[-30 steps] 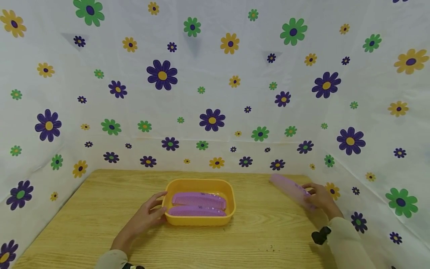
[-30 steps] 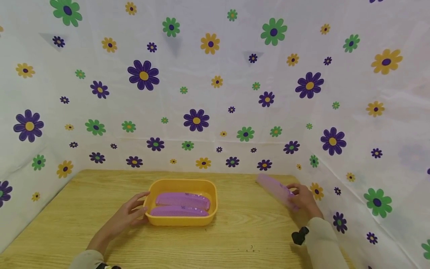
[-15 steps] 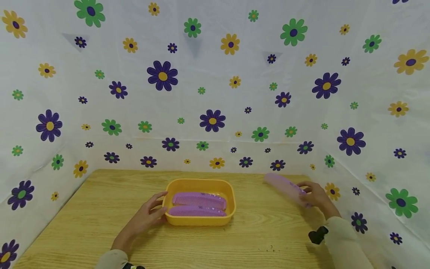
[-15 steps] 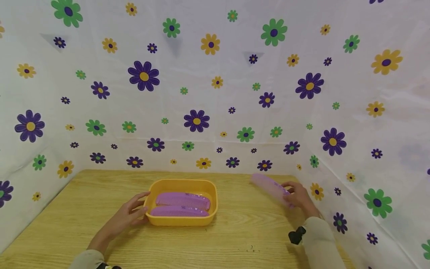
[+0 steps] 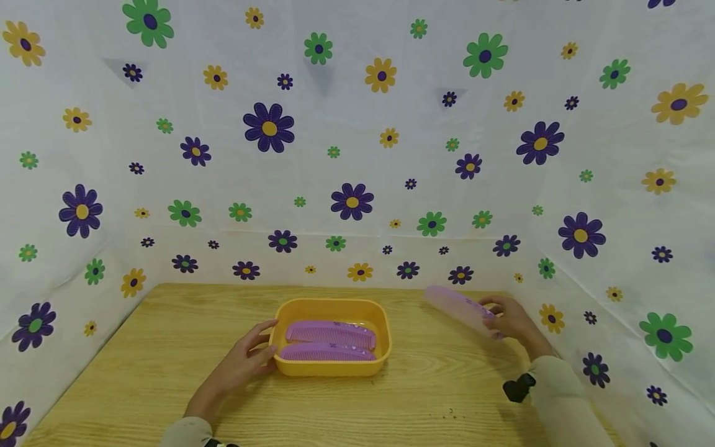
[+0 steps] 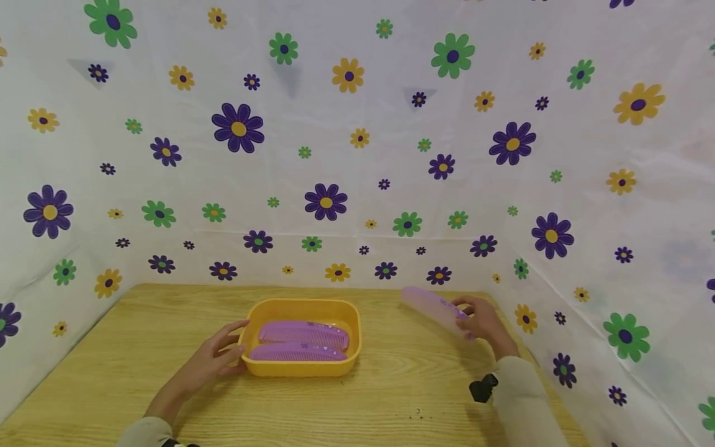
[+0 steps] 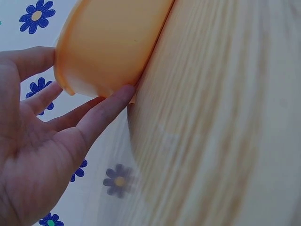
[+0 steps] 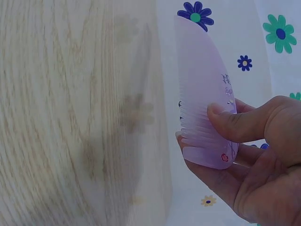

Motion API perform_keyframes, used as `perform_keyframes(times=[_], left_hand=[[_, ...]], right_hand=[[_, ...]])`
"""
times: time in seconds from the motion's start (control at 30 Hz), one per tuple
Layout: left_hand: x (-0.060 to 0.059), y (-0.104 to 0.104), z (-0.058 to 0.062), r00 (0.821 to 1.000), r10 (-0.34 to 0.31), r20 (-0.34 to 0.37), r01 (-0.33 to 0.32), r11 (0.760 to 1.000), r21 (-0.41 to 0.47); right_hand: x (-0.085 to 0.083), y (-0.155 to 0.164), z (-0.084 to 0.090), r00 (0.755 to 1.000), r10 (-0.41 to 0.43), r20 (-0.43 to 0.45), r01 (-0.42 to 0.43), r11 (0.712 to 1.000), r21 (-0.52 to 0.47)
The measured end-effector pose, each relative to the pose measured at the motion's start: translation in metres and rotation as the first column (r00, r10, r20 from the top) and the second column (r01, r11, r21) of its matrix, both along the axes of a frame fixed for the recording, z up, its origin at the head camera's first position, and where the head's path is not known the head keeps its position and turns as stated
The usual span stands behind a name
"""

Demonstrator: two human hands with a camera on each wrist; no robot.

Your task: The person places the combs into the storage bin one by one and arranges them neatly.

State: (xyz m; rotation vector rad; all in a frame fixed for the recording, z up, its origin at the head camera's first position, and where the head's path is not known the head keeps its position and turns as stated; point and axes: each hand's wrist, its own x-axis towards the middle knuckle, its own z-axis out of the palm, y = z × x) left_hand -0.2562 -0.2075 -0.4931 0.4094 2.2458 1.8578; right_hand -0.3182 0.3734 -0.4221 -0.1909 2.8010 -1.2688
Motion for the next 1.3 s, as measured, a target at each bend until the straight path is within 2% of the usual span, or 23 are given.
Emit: perform_keyframes(times=[0.37,0.67,0.93,1.3], left_hand=[[0.0,0.001,-0.001,0.999,0.023,0.023,-0.022,1.0,-0.008],[0.0,0.0,0.0,1.0,0.004,0.02,-0.004,1.0,0.009],[0.001,0.001,0.0,0.999,0.026,0.028,-0.026,1.0,-0.009],[0.0,0.003,0.001,0.997,0.054,0.046,-0.053,0.998,-0.028]], right_hand=[[0.003,-0.009,0.01,0.998,0.038,-0.04,-0.037,0.999,0.018],[0.004,-0.014,0.014,0.997,0.053,-0.055,-0.052,0.998,0.029],[0.002,-0.023,0.015,0.998,0.034,-0.057,-0.031,0.999,0.04],[0.002,-0.037,0.022,0.994,0.084,-0.073,-0.081,0.995,0.05]])
